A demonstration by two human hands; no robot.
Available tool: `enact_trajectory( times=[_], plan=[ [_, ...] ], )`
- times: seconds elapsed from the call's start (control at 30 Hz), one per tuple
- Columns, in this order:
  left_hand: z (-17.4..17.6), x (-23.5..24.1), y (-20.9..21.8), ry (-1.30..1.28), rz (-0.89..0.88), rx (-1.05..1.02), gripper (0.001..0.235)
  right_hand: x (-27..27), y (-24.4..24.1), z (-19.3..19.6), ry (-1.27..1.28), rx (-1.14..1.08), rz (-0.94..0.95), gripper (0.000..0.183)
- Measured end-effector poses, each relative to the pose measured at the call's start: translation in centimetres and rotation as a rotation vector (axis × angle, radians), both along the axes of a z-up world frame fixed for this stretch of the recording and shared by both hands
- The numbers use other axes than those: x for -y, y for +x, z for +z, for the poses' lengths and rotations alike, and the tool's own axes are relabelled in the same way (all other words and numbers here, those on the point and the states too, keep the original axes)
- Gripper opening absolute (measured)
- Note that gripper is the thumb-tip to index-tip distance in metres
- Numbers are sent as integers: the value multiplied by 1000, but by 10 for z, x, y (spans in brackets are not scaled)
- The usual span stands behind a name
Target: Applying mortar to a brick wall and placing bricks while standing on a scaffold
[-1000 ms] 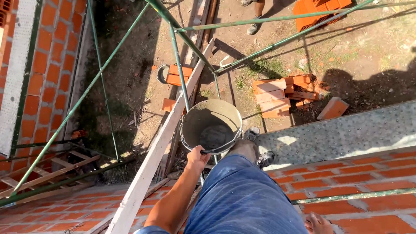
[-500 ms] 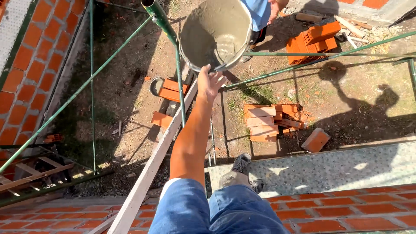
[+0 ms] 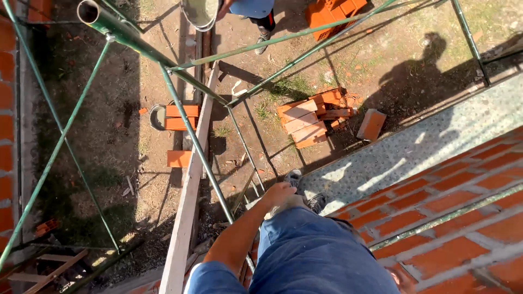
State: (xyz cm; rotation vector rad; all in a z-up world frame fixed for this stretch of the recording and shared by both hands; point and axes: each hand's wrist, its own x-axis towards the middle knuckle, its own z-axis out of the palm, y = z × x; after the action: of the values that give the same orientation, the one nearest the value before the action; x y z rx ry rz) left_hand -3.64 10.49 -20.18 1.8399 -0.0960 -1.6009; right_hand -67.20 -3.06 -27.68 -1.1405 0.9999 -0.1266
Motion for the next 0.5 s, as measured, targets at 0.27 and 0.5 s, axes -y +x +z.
enact_trajectory(
  times=[0.27,0.5],
  plan=[
    [-4,-78,1,166,-369,-8,57,2,118,70,-161,-605,59,29],
    [21,-73,-10,93,47,-45,36,91,78,-25,-246,-618,305,33]
  ],
)
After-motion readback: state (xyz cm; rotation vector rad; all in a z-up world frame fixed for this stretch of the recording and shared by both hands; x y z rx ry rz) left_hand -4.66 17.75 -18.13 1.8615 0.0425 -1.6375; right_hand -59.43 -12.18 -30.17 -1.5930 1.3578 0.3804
